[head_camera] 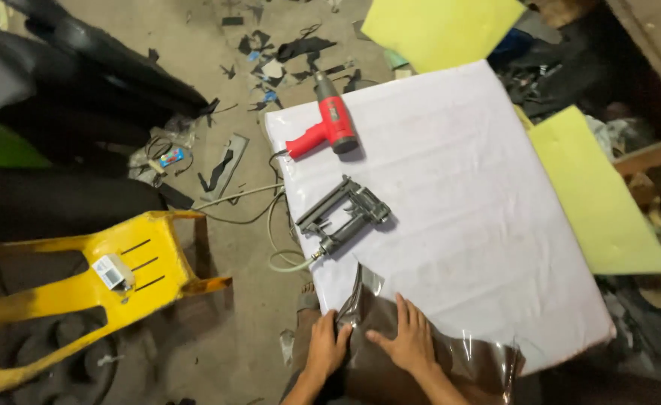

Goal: Stretching and stapling a vinyl cover onto a padded furniture frame using a heat gun and a pneumatic stapler.

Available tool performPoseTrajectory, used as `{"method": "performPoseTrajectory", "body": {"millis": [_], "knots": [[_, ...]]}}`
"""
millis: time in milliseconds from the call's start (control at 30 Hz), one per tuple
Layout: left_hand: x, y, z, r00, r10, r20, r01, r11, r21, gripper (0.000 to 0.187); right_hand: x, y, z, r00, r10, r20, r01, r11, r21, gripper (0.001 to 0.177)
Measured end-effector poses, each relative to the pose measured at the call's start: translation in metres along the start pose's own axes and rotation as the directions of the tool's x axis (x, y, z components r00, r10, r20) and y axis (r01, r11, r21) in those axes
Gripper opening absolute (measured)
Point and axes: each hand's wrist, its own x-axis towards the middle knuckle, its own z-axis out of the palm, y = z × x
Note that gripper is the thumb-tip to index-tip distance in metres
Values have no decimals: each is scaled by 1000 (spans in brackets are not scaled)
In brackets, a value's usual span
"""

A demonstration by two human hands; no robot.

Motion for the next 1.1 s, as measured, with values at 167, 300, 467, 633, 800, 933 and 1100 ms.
{"method": "performPoseTrajectory", "body": {"millis": [167, 300, 467, 633, 800, 933, 1100], "knots": [[-7, 22, 0, 984, -172, -40, 173, 984, 43, 59, 8, -2, 11, 999, 35, -4, -35, 999, 2, 119], [9, 57, -6, 945, -316, -84, 326, 898, 294, 40, 24, -1, 33, 973, 5, -231, -19, 998, -55, 108], [8, 89, -28, 915, -397, -73, 400, 867, 299, 38, 33, -2, 20, 961, -15, -276, 19, 1000, 11, 107], [4, 67, -10, 905, -414, -98, 417, 909, 5, 28, 43, -4, -25, 984, -171, 45, 161, 973, 163, 127], [-10, 83, -9, 900, -310, -307, 298, 951, -88, 30, 83, -23, -60, 862, -506, 18, 480, 827, 292, 131], [-19, 52, 4, 874, -288, -392, 271, 957, -100, 34, 109, -40, -60, 491, -856, -163, 871, 477, 119, 107], [-23, 44, 2, 858, -294, -422, 242, 955, -172, 30, 136, -52, -41, 613, -711, 344, 532, 693, 486, 81]]}}
